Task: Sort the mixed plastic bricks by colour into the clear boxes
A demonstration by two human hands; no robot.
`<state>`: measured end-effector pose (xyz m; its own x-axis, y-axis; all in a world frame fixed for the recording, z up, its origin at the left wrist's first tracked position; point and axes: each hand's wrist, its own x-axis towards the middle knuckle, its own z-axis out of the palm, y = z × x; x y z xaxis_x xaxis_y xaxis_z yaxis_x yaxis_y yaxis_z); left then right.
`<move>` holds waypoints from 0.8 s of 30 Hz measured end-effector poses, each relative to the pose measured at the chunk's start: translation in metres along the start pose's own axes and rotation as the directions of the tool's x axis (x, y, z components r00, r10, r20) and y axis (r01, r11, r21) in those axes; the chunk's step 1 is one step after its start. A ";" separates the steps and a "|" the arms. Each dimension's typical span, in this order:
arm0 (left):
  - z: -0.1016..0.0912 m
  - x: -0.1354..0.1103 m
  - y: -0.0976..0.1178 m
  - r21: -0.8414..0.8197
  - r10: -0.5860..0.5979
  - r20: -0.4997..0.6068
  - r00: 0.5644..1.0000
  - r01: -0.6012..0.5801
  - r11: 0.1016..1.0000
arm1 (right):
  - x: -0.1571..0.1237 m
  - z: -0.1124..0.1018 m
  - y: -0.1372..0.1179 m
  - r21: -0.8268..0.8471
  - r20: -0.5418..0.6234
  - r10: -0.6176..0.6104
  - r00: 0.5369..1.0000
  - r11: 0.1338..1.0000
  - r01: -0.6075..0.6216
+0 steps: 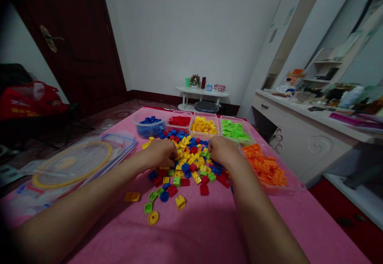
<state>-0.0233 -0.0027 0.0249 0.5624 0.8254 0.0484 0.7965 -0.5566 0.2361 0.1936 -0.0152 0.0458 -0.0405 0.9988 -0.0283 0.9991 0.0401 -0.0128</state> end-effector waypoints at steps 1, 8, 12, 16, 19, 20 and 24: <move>0.001 0.000 0.000 0.019 0.004 -0.009 1.000 -0.004 1.000 | -0.002 -0.002 -0.005 0.012 -0.008 -0.039 0.999 0.999 0.039; 0.006 -0.003 0.006 0.008 0.046 -0.009 0.999 -0.046 0.999 | -0.018 0.011 -0.059 0.015 0.056 -0.358 0.932 0.934 0.358; 0.006 -0.004 0.014 -0.019 0.013 -0.026 1.000 -0.013 1.000 | -0.016 0.021 -0.066 -0.021 0.040 -0.372 0.928 0.928 0.373; 0.008 -0.003 0.013 -0.118 0.054 -0.050 0.997 -0.059 0.991 | -0.014 0.012 -0.053 0.009 0.040 -0.346 0.937 0.938 0.346; 0.006 -0.002 0.003 -0.148 0.092 0.012 0.996 -0.090 0.985 | -0.018 0.005 -0.048 0.014 0.083 -0.352 0.932 0.936 0.352; 0.004 -0.002 -0.001 -0.180 0.110 0.041 0.993 -0.101 0.978 | -0.019 0.004 -0.049 0.013 0.099 -0.358 0.929 0.934 0.358; -0.005 0.002 -0.014 -0.471 0.110 0.099 0.989 -0.050 0.881 | -0.026 0.007 -0.060 -0.080 0.122 -0.324 0.938 0.939 0.335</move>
<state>-0.0347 0.0072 0.0270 0.6656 0.7459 -0.0227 0.5688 -0.4875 0.6624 0.1347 -0.0440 0.0407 -0.3630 0.9205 -0.1448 0.9255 0.3742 0.0582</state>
